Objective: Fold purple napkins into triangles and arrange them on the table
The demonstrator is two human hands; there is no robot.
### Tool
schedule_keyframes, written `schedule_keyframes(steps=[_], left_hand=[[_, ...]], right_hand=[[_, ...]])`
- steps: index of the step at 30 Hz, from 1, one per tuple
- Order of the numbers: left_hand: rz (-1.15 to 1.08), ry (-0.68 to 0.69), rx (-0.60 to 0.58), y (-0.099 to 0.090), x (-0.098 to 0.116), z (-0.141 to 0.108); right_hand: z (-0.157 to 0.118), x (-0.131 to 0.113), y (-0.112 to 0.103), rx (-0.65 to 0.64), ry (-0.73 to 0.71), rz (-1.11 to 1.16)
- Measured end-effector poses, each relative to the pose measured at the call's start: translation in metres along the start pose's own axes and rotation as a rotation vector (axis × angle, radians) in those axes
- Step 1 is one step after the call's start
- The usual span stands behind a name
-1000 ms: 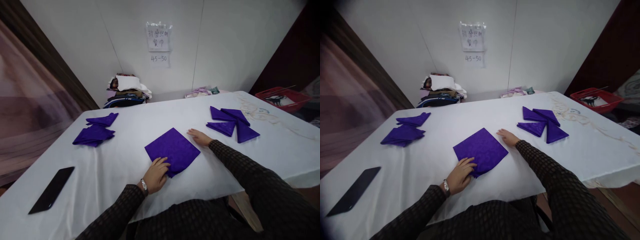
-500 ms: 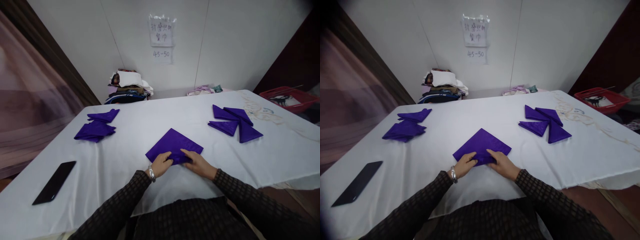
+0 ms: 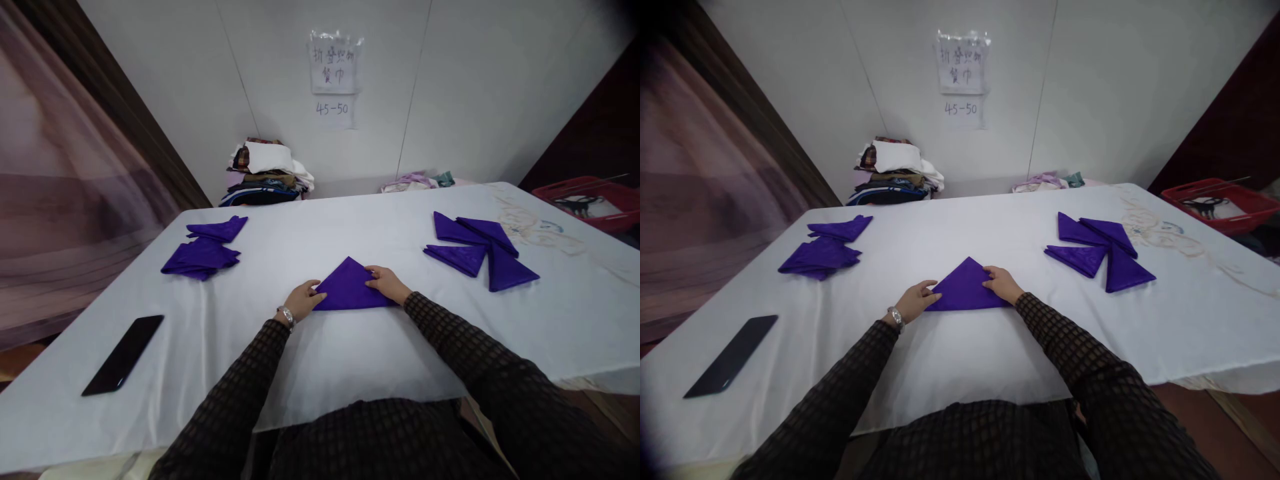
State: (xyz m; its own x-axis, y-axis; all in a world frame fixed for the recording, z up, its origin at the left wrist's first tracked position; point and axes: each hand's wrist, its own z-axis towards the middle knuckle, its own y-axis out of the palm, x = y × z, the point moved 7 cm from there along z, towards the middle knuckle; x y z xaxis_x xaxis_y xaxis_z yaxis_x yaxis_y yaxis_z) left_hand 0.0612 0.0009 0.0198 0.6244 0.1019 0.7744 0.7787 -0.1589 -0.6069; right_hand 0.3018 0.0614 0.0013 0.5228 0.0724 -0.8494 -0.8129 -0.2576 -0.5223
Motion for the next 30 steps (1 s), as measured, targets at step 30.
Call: schedule_keyframes(steps=[30], left_hand=[[0.114,0.124,0.501,-0.029,-0.033,-0.035]], right_hand=[[0.019,-0.029,0.001,0.067,-0.144,-0.558]])
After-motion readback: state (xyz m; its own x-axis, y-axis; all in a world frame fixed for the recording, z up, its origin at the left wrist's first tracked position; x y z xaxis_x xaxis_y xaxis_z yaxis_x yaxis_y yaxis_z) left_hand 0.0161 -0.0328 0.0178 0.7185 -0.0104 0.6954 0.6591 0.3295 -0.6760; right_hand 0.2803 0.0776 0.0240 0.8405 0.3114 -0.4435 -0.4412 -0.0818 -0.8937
